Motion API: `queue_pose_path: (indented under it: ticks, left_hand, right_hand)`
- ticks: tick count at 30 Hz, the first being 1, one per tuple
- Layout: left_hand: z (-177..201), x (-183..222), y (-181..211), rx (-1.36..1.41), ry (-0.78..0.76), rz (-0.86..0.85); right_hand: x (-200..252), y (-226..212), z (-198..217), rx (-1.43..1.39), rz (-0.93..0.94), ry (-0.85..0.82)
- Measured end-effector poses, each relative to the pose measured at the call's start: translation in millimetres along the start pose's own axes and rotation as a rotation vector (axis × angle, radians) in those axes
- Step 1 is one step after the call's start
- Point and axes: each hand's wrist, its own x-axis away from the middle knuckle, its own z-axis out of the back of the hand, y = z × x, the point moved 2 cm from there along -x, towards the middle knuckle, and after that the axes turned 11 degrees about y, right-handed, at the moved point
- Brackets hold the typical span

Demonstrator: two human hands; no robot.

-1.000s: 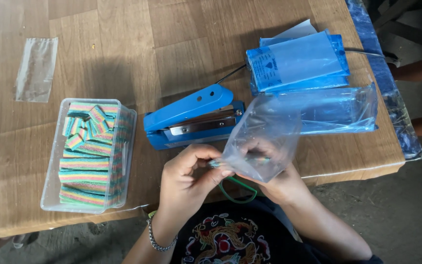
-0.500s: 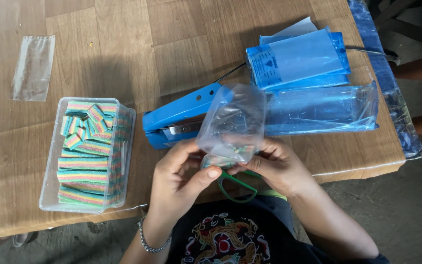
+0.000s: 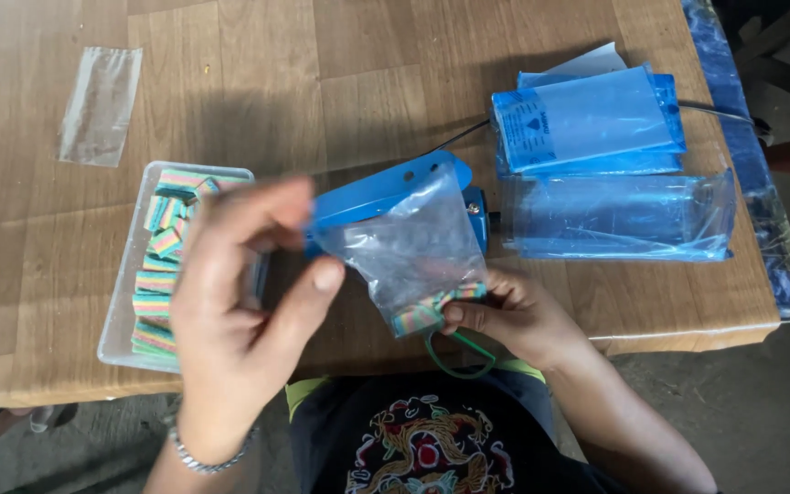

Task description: Filling small plastic bags with candy strips and sealing them with a heat sealer.

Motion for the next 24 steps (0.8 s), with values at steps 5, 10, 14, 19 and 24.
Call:
queue_pose_path:
  ticks: [5, 10, 14, 19, 24]
  left_hand:
    - [17.6, -13.5, -0.7, -0.137, -0.274, -0.195]
    - [20.0, -28.6, -7.6, -0.189, -0.401, -0.283]
    - [27.7, -36.0, -12.5, -0.118, -0.499, -0.243]
    - [80.2, -58.6, 0.1, 0.000, -0.453, -0.110]
    - [98.3, -42.3, -89.0, -0.537, -0.405, 0.271]
  right_hand:
    - [-4.5, -20.1, -17.8, 0.008, -0.051, -0.067]
    - [-7.4, -15.7, -23.5, 0.023, 0.005, -0.086]
    - [-5.2, -9.4, -22.8, 0.222, 0.020, -0.006]
    - [-11.3, 1.9, -13.8, 0.232, -0.033, -0.011]
    - [-18.3, 9.3, -11.5, -0.006, -0.102, -0.073]
